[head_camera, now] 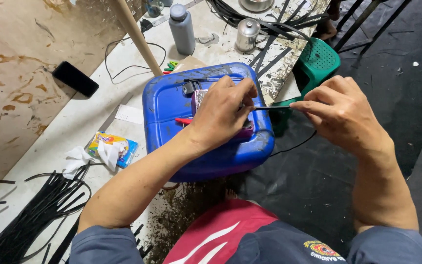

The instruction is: The person picks up individual black leather strips, aligns them in a manual punching machine to create holes, and then hangs the finished strips on a vertical wire rack.

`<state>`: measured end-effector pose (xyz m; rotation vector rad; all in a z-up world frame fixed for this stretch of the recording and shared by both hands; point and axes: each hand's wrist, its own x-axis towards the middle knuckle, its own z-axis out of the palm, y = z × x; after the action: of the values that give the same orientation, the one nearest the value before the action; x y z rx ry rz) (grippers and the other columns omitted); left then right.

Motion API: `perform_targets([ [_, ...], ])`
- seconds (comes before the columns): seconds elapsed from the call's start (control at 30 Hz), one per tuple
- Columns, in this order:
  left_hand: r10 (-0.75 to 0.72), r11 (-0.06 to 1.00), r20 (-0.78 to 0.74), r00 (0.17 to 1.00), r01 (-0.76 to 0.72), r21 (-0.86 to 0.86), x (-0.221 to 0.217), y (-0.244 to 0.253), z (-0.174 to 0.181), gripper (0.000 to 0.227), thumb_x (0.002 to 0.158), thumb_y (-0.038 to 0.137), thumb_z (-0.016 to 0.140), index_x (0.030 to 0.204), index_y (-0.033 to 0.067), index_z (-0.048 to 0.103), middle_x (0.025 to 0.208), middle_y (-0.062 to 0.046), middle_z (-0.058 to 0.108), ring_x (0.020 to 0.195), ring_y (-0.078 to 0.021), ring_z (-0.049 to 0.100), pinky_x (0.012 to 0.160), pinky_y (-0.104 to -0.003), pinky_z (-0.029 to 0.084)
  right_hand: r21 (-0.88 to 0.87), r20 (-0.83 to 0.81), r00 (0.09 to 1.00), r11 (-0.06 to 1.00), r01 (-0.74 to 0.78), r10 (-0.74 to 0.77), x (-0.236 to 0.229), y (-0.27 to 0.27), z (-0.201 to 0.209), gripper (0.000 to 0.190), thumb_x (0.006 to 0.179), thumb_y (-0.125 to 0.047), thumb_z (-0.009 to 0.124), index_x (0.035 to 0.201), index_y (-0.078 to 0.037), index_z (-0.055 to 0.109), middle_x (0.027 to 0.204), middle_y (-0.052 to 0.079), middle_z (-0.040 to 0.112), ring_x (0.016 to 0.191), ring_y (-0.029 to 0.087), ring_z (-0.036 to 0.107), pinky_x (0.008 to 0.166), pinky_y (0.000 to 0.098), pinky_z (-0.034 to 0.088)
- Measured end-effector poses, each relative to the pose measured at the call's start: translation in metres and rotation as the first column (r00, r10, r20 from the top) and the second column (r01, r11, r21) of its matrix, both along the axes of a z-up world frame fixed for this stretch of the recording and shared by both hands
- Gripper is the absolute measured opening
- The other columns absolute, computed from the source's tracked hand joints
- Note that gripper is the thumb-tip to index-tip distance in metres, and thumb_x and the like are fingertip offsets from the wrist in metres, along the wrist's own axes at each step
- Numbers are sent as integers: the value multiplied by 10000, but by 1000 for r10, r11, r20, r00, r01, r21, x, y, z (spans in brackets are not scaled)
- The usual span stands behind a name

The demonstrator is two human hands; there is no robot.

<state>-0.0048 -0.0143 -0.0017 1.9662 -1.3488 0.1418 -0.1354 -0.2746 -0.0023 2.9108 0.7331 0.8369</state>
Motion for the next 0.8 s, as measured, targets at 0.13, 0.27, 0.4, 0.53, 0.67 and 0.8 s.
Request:
perform_targets([
  [0.13,-1,1000,25,1000,1,5,0,-6,-3,229,833,36,660,1019,118,554,828,1,717,808,-301,519,740,-456,431,-2,2,1000,1000,-1,1,-3,-2,3,113,1012,-82,774,1086,-167,777,989,25,708,888,270,573,775,404,449],
  [0.27,-4,1000,11,1000,4,15,-1,-10,-4,256,840,65,690,1034,129,537,851,27,751,837,-295,527,746,-455,436,-14,3,1000,1000,16,-16,-7,-7,1,105,1002,-103,795,1077,-176,784,996,22,714,894,267,574,779,404,462],
  [0.4,-9,1000,-2,1000,9,27,-1,-16,-6,271,842,63,702,1037,132,527,843,28,763,828,-297,523,734,-455,429,-7,20,999,999,40,-40,-10,-8,2,113,1009,-114,806,1079,-201,783,985,4,706,880,271,568,777,402,457],
  [0.53,-26,1000,-19,999,26,17,-2,-18,-4,283,840,82,710,1053,141,533,863,54,769,827,-296,533,742,-443,433,-27,3,999,998,50,-50,-16,-10,5,141,1004,-112,800,1118,-194,786,990,22,704,885,273,568,772,400,461],
  [0.67,-35,999,-35,999,35,-15,-9,-15,5,270,872,90,717,1076,134,546,867,38,758,819,-289,535,749,-430,427,7,23,999,999,44,-44,-23,-7,11,133,1022,-92,783,1123,-180,786,987,22,711,886,273,585,798,401,458],
  [0.8,-33,991,78,996,43,-128,-22,-7,18,276,877,38,705,1121,68,578,1023,-84,708,906,-316,564,829,-421,440,53,45,996,996,72,-74,-34,-1,13,150,1027,-78,781,1147,-168,787,1004,15,712,917,286,590,818,418,450],
])
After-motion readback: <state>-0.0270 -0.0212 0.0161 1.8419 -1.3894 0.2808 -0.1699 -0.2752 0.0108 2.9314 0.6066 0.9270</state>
